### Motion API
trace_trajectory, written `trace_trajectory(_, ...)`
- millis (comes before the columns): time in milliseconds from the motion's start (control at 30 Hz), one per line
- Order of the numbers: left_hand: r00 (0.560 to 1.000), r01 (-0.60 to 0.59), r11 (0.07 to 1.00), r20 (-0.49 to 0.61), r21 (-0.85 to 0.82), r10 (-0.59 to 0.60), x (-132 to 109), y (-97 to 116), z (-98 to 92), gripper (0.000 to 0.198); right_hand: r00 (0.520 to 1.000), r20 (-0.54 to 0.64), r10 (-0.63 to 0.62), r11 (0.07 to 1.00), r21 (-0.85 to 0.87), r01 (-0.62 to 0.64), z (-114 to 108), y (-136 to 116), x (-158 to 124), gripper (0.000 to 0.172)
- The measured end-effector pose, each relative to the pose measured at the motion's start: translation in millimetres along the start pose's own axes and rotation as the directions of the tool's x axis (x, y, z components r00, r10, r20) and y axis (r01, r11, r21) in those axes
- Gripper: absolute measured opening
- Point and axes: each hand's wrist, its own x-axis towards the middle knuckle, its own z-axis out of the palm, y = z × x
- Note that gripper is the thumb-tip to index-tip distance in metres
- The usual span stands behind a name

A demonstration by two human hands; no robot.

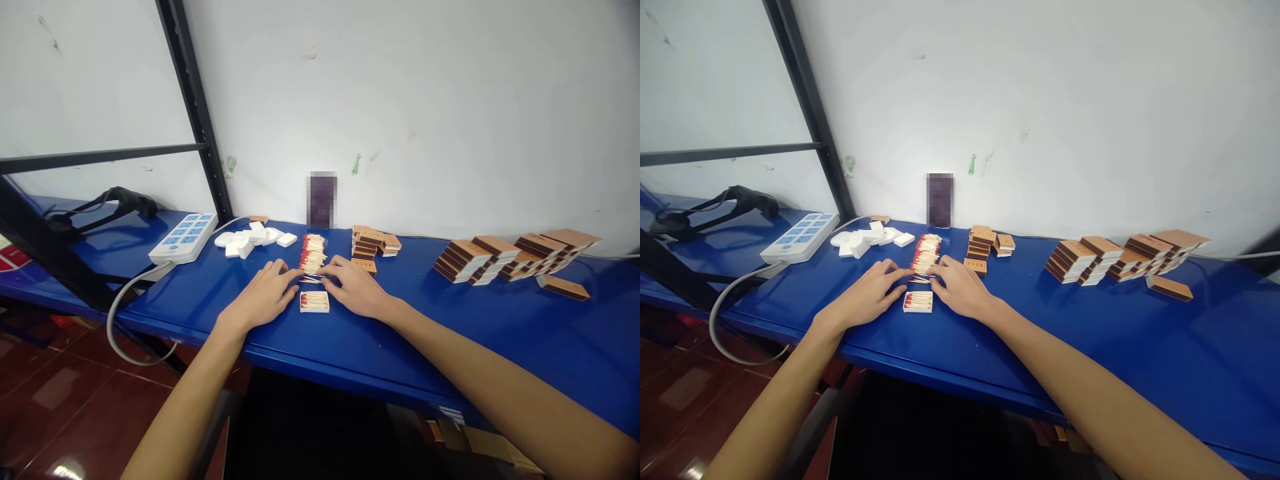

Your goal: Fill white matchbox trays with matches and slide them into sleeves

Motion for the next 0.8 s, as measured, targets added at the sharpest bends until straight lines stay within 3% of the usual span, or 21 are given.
trace_trajectory(800,1.0,0.021,1.0,0.007,0.001,-0.021,-0.4,-1.1,1.3,0.044,1.0,0.022,-0.01,1.0,0.011,0.01,-1.1,-0.2,-0.8,0.027)
